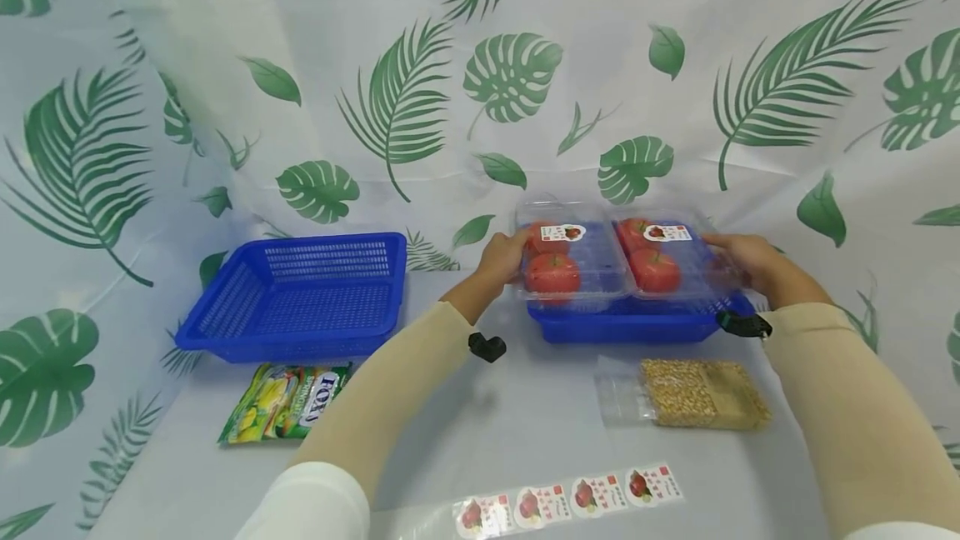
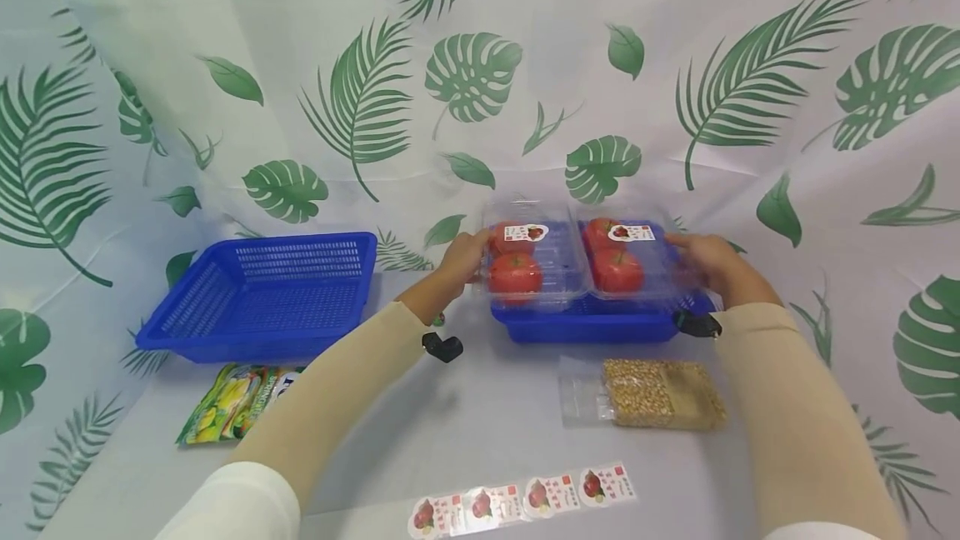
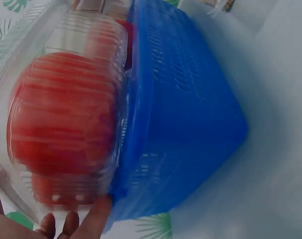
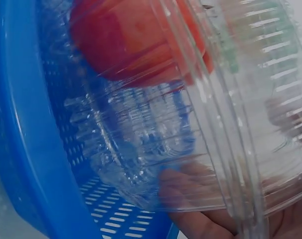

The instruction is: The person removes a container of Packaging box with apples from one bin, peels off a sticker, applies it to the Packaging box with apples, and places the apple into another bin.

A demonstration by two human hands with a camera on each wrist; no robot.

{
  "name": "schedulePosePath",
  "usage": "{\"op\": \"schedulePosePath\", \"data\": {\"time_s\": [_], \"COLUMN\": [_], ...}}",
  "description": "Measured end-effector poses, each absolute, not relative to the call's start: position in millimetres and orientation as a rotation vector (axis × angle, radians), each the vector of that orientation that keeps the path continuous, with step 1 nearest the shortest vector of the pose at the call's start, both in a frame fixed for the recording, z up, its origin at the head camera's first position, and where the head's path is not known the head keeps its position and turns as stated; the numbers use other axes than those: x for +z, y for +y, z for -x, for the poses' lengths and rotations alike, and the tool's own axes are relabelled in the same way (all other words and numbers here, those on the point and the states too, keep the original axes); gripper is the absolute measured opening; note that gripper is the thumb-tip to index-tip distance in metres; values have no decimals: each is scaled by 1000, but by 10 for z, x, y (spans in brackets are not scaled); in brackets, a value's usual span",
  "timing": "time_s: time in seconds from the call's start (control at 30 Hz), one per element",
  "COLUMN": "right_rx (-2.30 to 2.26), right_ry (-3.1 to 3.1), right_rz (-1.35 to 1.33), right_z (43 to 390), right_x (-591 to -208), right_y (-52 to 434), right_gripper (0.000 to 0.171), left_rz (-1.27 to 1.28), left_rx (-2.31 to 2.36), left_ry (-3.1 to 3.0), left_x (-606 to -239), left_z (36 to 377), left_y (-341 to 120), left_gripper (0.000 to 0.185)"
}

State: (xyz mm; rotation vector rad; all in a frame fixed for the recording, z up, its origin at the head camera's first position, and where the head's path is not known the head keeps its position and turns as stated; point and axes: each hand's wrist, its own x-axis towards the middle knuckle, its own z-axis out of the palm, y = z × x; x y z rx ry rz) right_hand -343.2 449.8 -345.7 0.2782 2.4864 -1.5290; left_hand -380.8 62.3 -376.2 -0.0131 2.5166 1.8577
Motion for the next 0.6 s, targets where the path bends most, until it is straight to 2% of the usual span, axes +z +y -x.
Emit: {"op": "schedulePosePath", "data": {"time_s": [0.27, 0.6], "right_rx": [-1609, -1485], "right_ry": [2428, 2542], "right_rz": [-230, -248], "right_z": [3396, 3351], "right_x": [-3433, -3556], "right_y": [4524, 4642], "right_gripper": [78, 88], "left_rz": [90, 67], "left_rx": [1814, 1597], "left_ry": [2586, 2710], "left_x": [-3817, -3970], "left_z": [3838, 3857], "left_y": [771, 802], "left_gripper": [62, 66]}}
